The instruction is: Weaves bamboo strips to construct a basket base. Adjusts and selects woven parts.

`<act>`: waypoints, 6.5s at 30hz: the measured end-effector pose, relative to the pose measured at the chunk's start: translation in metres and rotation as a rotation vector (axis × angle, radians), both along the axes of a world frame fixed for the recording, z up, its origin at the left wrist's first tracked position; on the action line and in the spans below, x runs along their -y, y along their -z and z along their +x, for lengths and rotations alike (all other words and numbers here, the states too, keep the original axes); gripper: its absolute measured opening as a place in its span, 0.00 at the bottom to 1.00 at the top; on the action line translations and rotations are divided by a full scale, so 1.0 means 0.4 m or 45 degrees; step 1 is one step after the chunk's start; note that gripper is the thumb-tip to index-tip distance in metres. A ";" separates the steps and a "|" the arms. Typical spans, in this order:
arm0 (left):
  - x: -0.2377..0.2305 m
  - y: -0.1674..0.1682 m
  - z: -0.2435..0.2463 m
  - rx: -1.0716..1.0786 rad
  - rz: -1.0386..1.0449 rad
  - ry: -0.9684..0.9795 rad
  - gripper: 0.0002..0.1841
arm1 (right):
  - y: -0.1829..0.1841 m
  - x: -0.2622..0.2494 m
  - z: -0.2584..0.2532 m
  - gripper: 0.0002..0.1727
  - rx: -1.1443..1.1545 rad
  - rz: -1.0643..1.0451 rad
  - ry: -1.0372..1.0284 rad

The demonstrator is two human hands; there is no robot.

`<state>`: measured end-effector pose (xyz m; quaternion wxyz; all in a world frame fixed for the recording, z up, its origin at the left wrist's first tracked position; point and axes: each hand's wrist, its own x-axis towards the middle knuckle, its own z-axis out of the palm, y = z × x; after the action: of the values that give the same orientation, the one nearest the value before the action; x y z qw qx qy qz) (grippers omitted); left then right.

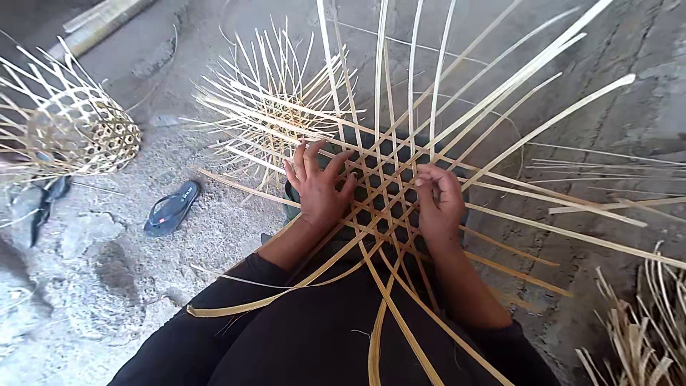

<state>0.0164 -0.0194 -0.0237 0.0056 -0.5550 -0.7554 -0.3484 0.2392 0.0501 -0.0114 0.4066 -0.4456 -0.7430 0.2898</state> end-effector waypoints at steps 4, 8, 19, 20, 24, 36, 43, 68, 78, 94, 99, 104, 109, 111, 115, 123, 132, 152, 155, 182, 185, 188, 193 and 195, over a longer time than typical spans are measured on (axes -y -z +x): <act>-0.016 0.027 0.011 0.013 -0.039 0.003 0.22 | 0.022 -0.002 0.001 0.14 0.072 0.064 -0.007; -0.016 0.045 0.011 0.048 -0.001 0.016 0.22 | 0.032 0.000 0.005 0.14 0.023 0.076 0.000; 0.019 0.019 0.006 -0.153 0.100 0.058 0.24 | -0.024 0.022 0.019 0.14 -0.006 0.000 0.014; 0.031 0.010 0.009 -0.196 0.103 0.120 0.26 | -0.032 0.033 0.021 0.15 0.128 0.024 -0.006; 0.052 0.021 0.029 -0.341 -0.166 0.500 0.30 | 0.003 0.094 -0.002 0.30 0.759 0.117 -0.154; 0.078 0.029 0.027 -0.333 -0.086 0.442 0.25 | -0.124 0.008 0.130 0.32 0.837 -0.009 -0.253; 0.082 0.049 0.037 -0.355 -0.012 0.351 0.23 | -0.153 -0.024 0.154 0.29 1.073 -0.025 -0.415; 0.093 0.016 0.018 -0.236 -0.039 0.463 0.23 | -0.173 -0.042 0.157 0.32 1.174 -0.037 -0.550; 0.160 -0.023 -0.002 -0.304 -0.214 0.449 0.22 | -0.182 -0.007 0.123 0.46 1.314 -0.129 -0.498; 0.174 -0.004 -0.023 -0.310 -0.243 0.535 0.23 | -0.165 -0.008 0.117 0.44 1.311 -0.073 -0.467; 0.177 0.000 -0.020 -0.326 -0.241 0.532 0.22 | -0.165 -0.006 0.111 0.43 1.327 -0.093 -0.449; 0.166 -0.033 -0.034 -0.357 -0.262 0.589 0.22 | -0.190 -0.009 0.122 0.44 1.253 -0.223 -0.492; 0.165 -0.063 -0.036 -0.274 -0.201 0.786 0.20 | -0.129 0.060 0.070 0.46 1.258 -0.096 -0.303; 0.165 -0.068 -0.028 -0.290 -0.219 0.887 0.19 | -0.105 0.073 0.057 0.48 1.304 -0.063 -0.251; 0.162 -0.069 -0.015 -0.370 -0.345 0.949 0.17 | -0.125 0.056 0.064 0.49 1.270 -0.104 -0.336; 0.172 -0.066 -0.024 -0.361 -0.251 0.763 0.18 | -0.179 0.033 0.087 0.66 1.431 -0.298 -0.499; 0.180 -0.036 -0.024 -0.441 -0.227 0.711 0.32 | -0.156 0.032 0.078 0.68 1.517 -0.304 -0.530; 0.098 -0.192 -0.030 -0.477 -0.755 1.158 0.24 | -0.031 0.089 -0.081 0.44 1.005 0.166 -0.252; 0.012 -0.273 -0.021 -0.181 -0.661 1.140 0.16 | 0.048 0.096 -0.112 0.44 1.081 0.174 -0.202; -0.510 -0.221 -0.040 1.188 -0.035 1.223 0.17 | -0.248 -0.388 0.666 0.21 -0.332 -0.140 1.048; -0.483 -0.225 -0.009 0.982 0.151 1.222 0.14 | -0.124 -0.482 0.823 0.19 0.139 -0.465 1.084; -0.462 -0.232 0.007 0.912 0.232 1.276 0.14 | -0.062 -0.503 0.844 0.15 0.706 -0.587 0.881; -0.440 -0.228 0.010 1.011 0.243 1.357 0.15 | -0.035 -0.531 0.848 0.11 1.201 -0.514 0.809; -0.441 -0.228 0.008 1.014 0.249 1.396 0.16 | -0.054 -0.536 0.855 0.11 1.183 -0.471 0.829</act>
<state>0.0197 0.1569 0.0674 -0.3998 -0.6838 -0.2747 -0.5451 0.5814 0.2645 0.0101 0.0225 -0.7942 -0.6052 0.0496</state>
